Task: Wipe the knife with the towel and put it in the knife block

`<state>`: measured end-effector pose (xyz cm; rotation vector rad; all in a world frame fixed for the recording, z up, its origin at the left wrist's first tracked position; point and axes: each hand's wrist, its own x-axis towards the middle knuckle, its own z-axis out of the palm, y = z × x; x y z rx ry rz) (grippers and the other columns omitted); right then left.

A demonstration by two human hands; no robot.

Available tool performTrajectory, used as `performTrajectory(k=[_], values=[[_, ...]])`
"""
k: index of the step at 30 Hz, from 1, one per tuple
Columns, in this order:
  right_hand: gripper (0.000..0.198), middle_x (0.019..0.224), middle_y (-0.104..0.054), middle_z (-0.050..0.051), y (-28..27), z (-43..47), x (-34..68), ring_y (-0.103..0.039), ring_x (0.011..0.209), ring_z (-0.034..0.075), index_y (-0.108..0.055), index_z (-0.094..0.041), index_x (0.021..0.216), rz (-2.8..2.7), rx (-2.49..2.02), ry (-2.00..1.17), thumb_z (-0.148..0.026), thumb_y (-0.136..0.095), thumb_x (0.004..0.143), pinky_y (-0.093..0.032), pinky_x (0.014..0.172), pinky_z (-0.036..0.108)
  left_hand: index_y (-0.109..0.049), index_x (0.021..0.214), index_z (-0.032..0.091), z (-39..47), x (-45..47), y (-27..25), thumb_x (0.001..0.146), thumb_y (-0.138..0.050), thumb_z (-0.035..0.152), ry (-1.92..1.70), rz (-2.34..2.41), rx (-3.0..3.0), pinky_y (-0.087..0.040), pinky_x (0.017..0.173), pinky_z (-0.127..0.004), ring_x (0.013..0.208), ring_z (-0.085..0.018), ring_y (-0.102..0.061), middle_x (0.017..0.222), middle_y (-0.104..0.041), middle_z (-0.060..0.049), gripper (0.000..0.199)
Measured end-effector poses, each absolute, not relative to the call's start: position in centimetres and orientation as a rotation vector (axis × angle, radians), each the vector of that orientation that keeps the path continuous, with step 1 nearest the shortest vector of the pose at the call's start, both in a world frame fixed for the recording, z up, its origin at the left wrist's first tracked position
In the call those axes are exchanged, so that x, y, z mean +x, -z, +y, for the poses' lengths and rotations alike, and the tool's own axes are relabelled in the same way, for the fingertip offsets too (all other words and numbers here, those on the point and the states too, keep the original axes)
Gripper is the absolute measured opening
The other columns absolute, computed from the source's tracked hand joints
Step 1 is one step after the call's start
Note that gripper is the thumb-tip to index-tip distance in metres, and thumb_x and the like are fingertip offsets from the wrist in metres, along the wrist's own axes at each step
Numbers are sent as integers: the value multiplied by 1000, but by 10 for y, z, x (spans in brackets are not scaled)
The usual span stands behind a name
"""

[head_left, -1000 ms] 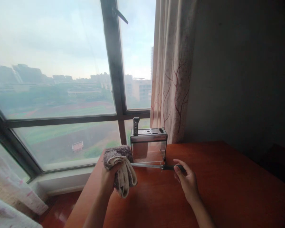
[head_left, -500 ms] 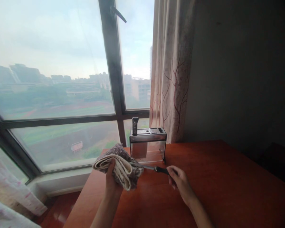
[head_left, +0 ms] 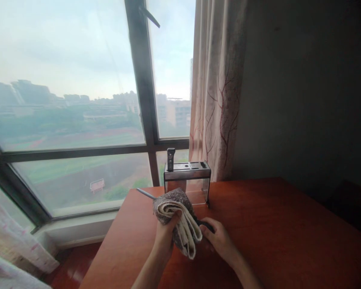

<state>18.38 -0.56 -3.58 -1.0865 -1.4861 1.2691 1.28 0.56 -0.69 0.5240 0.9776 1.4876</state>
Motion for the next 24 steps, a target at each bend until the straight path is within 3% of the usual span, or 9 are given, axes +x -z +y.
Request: performTrajectory(k=[6, 13, 19, 24], values=[[41, 76, -67, 3, 28, -8, 185, -60, 69, 19, -71, -16, 94, -1672, -1115, -981, -53, -64, 78, -45, 59, 25, -66, 89, 14, 13, -2, 0, 60, -80, 20, -1528, 944, 362, -56, 58, -30, 66, -23, -70, 79, -73, -6, 33], [36, 71, -64, 2, 29, -7, 191, -56, 63, 17, -71, -16, 88, -1643, -1135, -910, -50, -64, 78, -42, 56, 25, -64, 84, 17, 27, -42, -19, 73, -66, 15, -1790, 794, 202, -57, 60, -26, 61, -15, -67, 74, -70, 1, 11], [37, 67, -63, 2, 33, -9, 183, -55, 60, 17, -71, -16, 91, -1634, -1125, -943, -50, -64, 79, -41, 53, 24, -65, 88, 17, 23, -35, -16, 75, -68, 18, -1751, 793, 240, -58, 63, -27, 65, -15, -68, 79, -72, 0, 13], [30, 76, -68, 4, 36, -10, 173, -61, 69, 21, -71, -16, 89, -1700, -1093, -900, -43, -63, 81, -44, 60, 26, -65, 94, 15, 9, 1, 1, 68, -77, 24, -1491, 788, 334, -58, 65, -33, 71, -23, -71, 83, -73, -5, 31]])
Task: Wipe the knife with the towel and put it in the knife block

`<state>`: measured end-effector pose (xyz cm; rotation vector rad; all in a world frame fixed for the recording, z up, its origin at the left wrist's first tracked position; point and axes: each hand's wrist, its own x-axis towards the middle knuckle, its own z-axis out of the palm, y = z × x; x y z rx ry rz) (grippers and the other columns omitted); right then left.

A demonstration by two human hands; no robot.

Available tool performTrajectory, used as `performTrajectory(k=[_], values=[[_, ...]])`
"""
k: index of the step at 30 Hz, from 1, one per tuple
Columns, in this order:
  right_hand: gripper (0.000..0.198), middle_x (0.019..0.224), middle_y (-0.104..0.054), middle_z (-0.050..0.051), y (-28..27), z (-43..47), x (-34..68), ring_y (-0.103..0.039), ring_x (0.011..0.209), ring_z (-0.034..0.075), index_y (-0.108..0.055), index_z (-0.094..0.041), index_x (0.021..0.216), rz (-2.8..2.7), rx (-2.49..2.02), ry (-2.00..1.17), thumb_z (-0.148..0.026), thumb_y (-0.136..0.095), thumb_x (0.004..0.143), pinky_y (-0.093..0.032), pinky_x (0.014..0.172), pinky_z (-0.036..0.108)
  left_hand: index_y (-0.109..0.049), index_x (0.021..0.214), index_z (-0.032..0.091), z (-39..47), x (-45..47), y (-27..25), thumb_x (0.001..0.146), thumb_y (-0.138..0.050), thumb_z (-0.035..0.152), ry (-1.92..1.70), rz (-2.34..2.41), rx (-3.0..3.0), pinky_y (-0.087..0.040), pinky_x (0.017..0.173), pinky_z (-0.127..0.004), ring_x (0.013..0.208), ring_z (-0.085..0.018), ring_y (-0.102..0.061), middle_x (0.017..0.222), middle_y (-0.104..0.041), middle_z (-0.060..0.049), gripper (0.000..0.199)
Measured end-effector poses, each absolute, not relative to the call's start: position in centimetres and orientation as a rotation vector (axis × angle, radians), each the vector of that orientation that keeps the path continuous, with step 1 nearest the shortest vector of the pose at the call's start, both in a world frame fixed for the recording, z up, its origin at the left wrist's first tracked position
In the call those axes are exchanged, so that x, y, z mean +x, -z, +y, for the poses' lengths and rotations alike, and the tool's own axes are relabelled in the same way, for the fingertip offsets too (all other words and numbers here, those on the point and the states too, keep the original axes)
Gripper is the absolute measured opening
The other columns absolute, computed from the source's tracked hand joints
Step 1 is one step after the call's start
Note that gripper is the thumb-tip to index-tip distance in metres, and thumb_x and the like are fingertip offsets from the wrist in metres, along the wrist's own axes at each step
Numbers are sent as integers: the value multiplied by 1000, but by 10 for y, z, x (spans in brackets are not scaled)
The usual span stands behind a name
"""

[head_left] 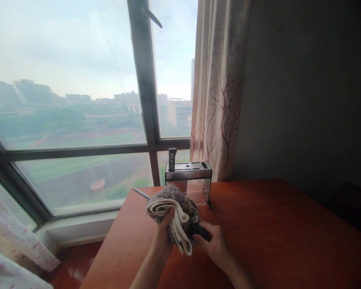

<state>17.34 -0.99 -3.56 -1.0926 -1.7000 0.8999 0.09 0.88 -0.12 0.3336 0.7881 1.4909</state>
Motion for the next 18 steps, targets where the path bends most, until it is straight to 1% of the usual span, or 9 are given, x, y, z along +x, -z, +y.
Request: performTrajectory(k=[3, 6, 8, 10, 12, 14, 15, 16, 18], values=[[27, 78, -70, 5, 38, -11, 169, -64, 71, 22, -70, -16, 88, -1712, -1119, -812, -42, -63, 81, -46, 63, 27, -64, 100, 15, 6, 11, 8, 66, -79, 25, -1451, 764, 374, -58, 68, -35, 77, -26, -71, 88, -73, -7, 38], [30, 77, -70, 6, 41, -14, 163, -64, 71, 23, -69, -17, 87, -1684, -1129, -799, -46, -64, 80, -46, 63, 28, -65, 98, 14, 7, 11, 7, 66, -77, 22, -1464, 781, 325, -58, 71, -36, 80, -27, -71, 88, -74, -8, 35], [39, 78, -68, 6, 43, -16, 161, -62, 69, 22, -68, -17, 93, -1616, -1085, -886, -53, -65, 77, -46, 59, 27, -66, 97, 14, 8, 9, 1, 68, -74, 23, -1447, 795, 262, -58, 72, -38, 80, -28, -71, 85, -74, -8, 31], [51, 74, -65, 4, 44, -17, 161, -58, 61, 18, -66, -17, 99, -1500, -996, -1023, -62, -62, 75, -43, 52, 25, -67, 96, 14, 9, 4, -6, 72, -70, 25, -1429, 787, 214, -58, 73, -40, 79, -29, -71, 83, -74, -8, 27], [54, 65, -60, 1, 44, -17, 162, -52, 52, 15, -66, -16, 96, -1389, -930, -1104, -66, -51, 80, -39, 46, 23, -67, 95, 15, 10, -3, -15, 74, -67, 27, -1447, 759, 185, -58, 75, -42, 80, -29, -71, 82, -74, -8, 25], [52, 57, -54, 0, 43, -16, 162, -49, 49, 13, -66, -16, 85, -1355, -945, -1080, -62, -42, 88, -36, 45, 23, -68, 96, 15, 12, -13, -23, 76, -64, 28, -1482, 735, 167, -57, 77, -43, 83, -30, -71, 84, -75, -8, 25], [50, 57, -55, 0, 43, -16, 160, -50, 50, 13, -67, -16, 82, -1379, -976, -1042, -60, -42, 89, -37, 47, 23, -68, 97, 15, 12, -17, -26, 76, -63, 29, -1501, 725, 162, -56, 78, -44, 85, -30, -71, 84, -75, -9, 26], [48, 61, -58, 2, 44, -17, 157, -53, 54, 14, -67, -17, 83, -1431, -1006, -1011, -58, -44, 90, -40, 50, 24, -68, 98, 16, 13, -21, -28, 77, -62, 30, -1517, 713, 163, -56, 79, -44, 87, -30, -70, 85, -75, -9, 27], [42, 79, -67, 6, 47, -22, 148, -61, 69, 18, -68, -19, 97, -1574, -1053, -986, -56, -52, 86, -47, 62, 27, -68, 101, 16, 14, -23, -31, 78, -60, 31, -1548, 683, 177, -55, 80, -44, 89, -30, -70, 84, -75, -9, 29]])
